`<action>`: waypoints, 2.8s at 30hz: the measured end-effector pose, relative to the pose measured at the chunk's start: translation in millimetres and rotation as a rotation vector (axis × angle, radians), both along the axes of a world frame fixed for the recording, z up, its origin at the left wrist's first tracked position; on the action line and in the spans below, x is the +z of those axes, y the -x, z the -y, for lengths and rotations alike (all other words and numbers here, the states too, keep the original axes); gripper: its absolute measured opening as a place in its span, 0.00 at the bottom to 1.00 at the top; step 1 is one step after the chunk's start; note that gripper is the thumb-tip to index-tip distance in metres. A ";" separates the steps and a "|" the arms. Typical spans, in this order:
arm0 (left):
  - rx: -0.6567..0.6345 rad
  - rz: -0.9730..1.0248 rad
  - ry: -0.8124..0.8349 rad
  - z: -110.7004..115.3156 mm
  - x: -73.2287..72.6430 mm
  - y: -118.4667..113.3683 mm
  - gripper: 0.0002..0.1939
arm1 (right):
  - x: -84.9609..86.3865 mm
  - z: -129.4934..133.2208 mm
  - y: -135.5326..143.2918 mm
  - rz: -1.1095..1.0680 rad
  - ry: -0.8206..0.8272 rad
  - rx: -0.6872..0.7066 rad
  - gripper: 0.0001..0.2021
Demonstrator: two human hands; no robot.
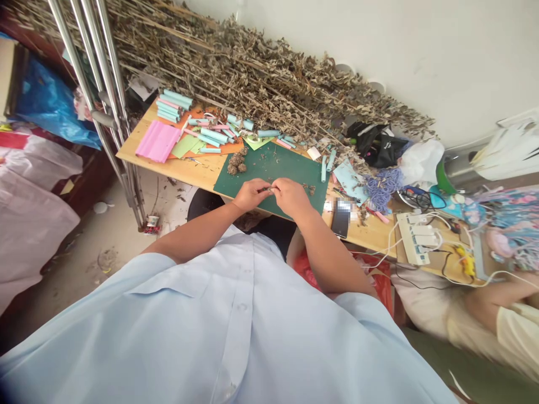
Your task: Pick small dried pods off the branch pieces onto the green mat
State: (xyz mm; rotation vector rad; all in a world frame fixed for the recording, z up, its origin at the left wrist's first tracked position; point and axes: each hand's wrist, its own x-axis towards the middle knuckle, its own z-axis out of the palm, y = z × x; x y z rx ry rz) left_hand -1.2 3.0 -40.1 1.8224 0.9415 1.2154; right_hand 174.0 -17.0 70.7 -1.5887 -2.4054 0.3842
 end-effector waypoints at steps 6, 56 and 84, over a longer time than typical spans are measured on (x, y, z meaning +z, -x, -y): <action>-0.008 -0.011 -0.023 -0.4 -2.0 -1.3 0.20 | 7.6 -5.0 4.2 0.082 0.020 0.062 0.07; -0.011 -0.028 -0.043 -2.2 -10.6 -6.9 0.13 | 34.1 -37.9 30.0 0.182 0.447 -0.241 0.05; -0.010 -0.054 0.015 -0.3 0.7 -2.1 0.07 | -19.3 6.2 -3.2 -0.228 0.076 -0.150 0.09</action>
